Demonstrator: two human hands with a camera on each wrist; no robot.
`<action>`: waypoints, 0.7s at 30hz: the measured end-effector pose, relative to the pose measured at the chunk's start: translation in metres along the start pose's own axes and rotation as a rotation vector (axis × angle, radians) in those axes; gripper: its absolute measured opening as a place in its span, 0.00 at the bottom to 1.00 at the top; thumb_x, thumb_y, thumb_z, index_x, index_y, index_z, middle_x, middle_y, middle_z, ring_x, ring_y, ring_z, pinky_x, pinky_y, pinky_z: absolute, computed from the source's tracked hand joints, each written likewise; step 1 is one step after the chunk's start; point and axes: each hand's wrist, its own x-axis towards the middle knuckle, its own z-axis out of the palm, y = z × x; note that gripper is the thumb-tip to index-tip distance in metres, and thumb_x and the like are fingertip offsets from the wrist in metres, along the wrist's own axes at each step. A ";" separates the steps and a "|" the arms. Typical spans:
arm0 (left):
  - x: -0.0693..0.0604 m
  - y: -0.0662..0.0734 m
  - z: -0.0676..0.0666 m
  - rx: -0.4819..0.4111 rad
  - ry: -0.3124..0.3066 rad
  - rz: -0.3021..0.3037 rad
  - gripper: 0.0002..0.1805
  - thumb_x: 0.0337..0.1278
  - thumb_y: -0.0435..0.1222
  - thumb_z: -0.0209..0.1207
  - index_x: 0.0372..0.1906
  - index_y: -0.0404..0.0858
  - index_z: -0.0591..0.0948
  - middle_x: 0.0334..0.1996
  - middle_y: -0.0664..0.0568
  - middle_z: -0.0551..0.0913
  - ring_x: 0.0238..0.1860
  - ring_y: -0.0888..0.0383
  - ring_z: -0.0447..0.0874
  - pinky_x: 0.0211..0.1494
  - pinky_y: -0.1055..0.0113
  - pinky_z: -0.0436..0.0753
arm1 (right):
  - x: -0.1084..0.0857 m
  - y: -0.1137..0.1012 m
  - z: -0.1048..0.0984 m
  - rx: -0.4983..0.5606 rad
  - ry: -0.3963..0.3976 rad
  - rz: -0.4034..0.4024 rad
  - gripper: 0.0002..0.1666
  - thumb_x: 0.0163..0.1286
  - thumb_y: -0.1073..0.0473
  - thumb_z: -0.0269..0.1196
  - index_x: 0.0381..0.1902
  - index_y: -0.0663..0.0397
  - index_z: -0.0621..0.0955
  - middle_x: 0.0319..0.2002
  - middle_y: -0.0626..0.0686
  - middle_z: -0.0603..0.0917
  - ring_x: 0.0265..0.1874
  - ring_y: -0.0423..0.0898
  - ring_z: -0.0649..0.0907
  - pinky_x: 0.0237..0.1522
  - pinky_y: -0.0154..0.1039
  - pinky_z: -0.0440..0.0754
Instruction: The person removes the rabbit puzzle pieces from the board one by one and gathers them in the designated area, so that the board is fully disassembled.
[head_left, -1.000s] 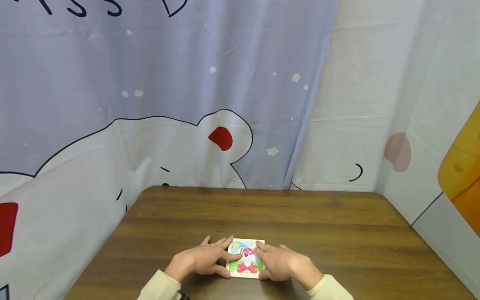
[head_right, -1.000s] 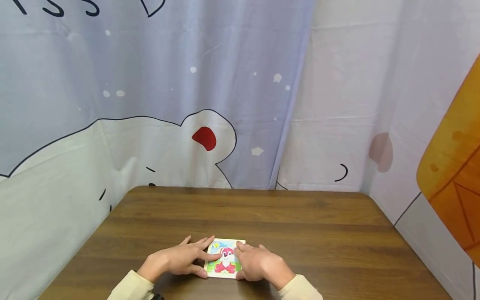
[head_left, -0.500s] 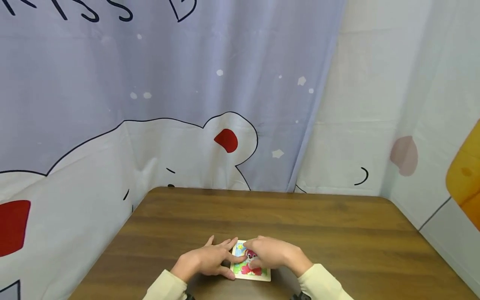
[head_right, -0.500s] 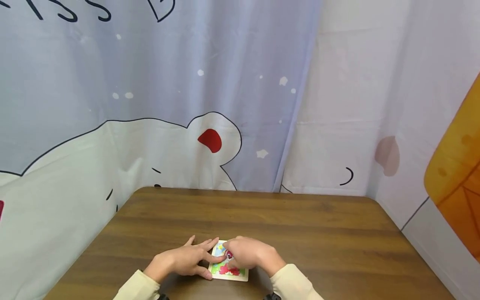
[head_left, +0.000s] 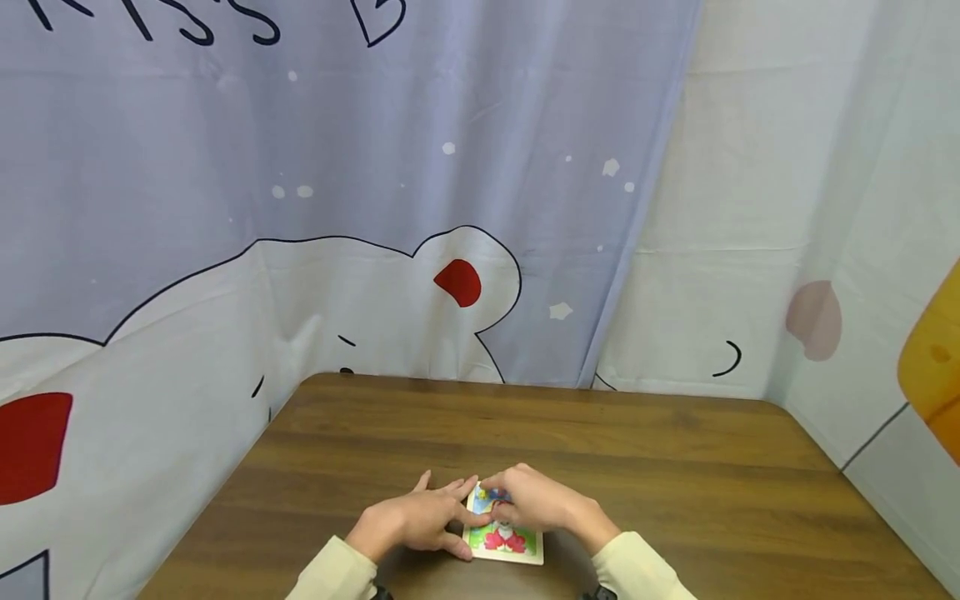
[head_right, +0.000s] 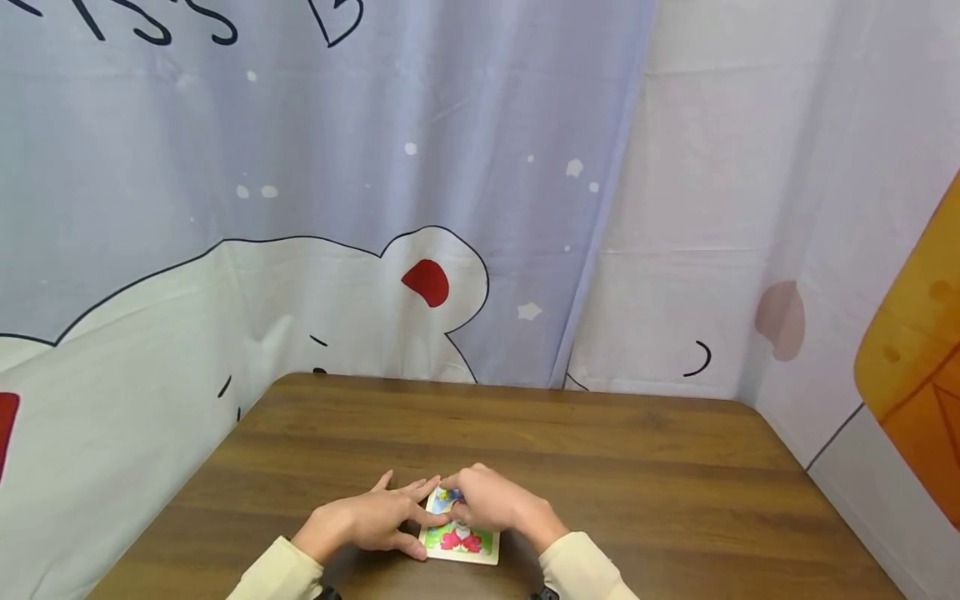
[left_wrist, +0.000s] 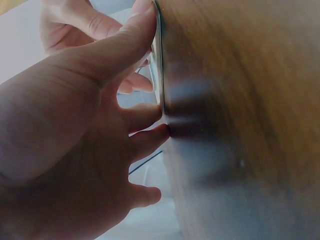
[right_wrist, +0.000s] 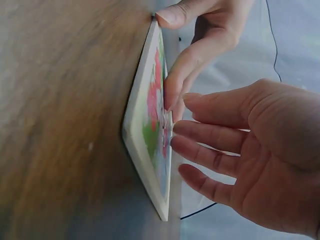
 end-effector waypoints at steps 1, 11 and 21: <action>0.000 0.000 0.000 0.007 0.003 -0.001 0.34 0.56 0.57 0.63 0.70 0.63 0.73 0.78 0.41 0.53 0.77 0.45 0.52 0.68 0.26 0.47 | 0.000 -0.001 0.000 0.006 0.002 0.002 0.21 0.71 0.66 0.61 0.60 0.66 0.81 0.49 0.52 0.86 0.27 0.32 0.76 0.35 0.27 0.76; 0.002 0.000 0.001 0.020 -0.004 -0.006 0.34 0.57 0.58 0.62 0.70 0.65 0.72 0.78 0.41 0.53 0.77 0.45 0.52 0.69 0.28 0.47 | 0.000 -0.012 0.003 -0.013 0.006 0.069 0.18 0.74 0.65 0.57 0.58 0.66 0.82 0.33 0.44 0.84 0.25 0.37 0.74 0.36 0.35 0.77; -0.001 0.001 0.001 0.022 -0.005 -0.011 0.33 0.56 0.57 0.62 0.70 0.65 0.73 0.78 0.42 0.53 0.78 0.47 0.51 0.70 0.29 0.46 | 0.008 -0.018 0.012 -0.022 0.072 0.009 0.14 0.72 0.73 0.54 0.45 0.63 0.85 0.16 0.41 0.71 0.12 0.34 0.65 0.30 0.32 0.74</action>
